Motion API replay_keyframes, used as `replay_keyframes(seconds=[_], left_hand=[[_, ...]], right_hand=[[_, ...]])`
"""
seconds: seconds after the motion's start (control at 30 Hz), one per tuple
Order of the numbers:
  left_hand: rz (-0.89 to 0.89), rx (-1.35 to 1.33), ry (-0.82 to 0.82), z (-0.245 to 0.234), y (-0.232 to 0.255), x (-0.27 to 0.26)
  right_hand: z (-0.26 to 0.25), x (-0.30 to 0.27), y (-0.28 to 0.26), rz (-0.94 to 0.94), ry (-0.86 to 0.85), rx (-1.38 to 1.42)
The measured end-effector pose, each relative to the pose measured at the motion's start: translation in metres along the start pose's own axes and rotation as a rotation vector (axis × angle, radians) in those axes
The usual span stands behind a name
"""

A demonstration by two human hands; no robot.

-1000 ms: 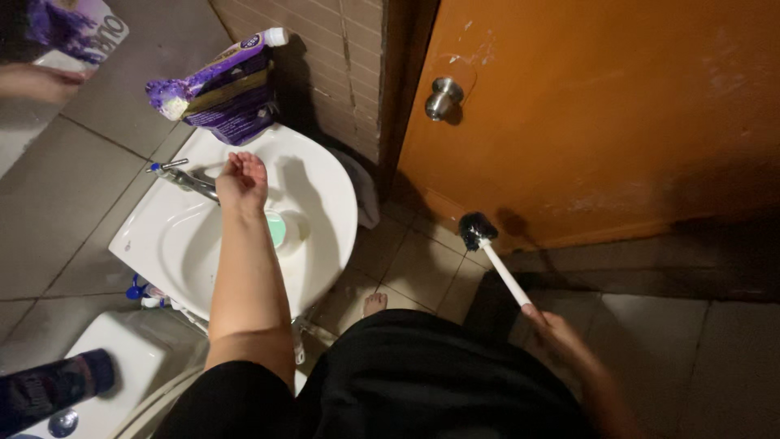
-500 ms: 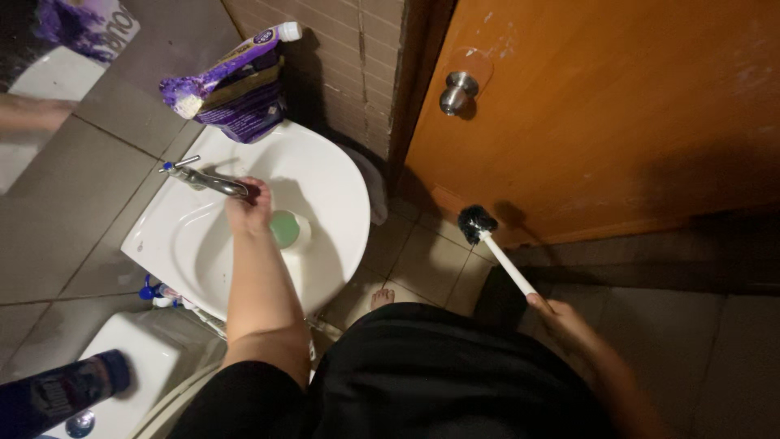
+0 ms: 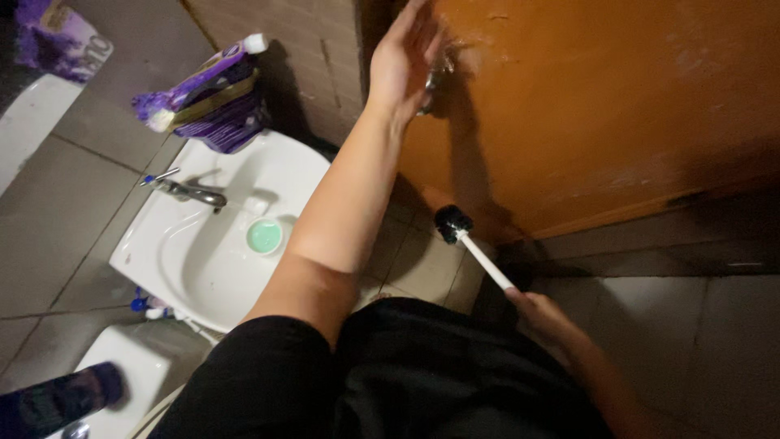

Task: The person cleans a bathroom door by pouring cleaning liquid into a cap, dipping a toilet brush into it, and then scrubbing the door surface with the brush.

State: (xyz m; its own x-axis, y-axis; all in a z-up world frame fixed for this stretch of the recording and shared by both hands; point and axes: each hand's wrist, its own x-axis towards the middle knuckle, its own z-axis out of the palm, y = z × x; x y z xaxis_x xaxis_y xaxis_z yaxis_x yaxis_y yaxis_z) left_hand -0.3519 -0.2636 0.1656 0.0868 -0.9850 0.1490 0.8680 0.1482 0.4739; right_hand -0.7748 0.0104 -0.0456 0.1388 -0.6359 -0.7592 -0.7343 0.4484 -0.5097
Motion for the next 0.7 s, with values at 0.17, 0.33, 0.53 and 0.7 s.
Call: replay_keyframes(seconds=[0.17,0.33,0.53,0.7], left_hand=[[-0.190,0.037,0.221,-0.095,0.002,-0.079],[0.032,-0.064,0.700,-0.244,0.097,-0.207],[0.422,-0.409,0.951,-0.301,0.188,-0.238],[0.485,-0.380,0.756,-0.301,0.175,-0.228]], right_hand=[[-0.018,-0.017,-0.005,0.217,0.038,0.028],[-0.020,-0.018,0.018,0.253,0.032,0.091],[-0.015,-0.022,0.026,0.238,0.038,0.059],[-0.009,-0.025,0.016,0.229,0.033,0.042]])
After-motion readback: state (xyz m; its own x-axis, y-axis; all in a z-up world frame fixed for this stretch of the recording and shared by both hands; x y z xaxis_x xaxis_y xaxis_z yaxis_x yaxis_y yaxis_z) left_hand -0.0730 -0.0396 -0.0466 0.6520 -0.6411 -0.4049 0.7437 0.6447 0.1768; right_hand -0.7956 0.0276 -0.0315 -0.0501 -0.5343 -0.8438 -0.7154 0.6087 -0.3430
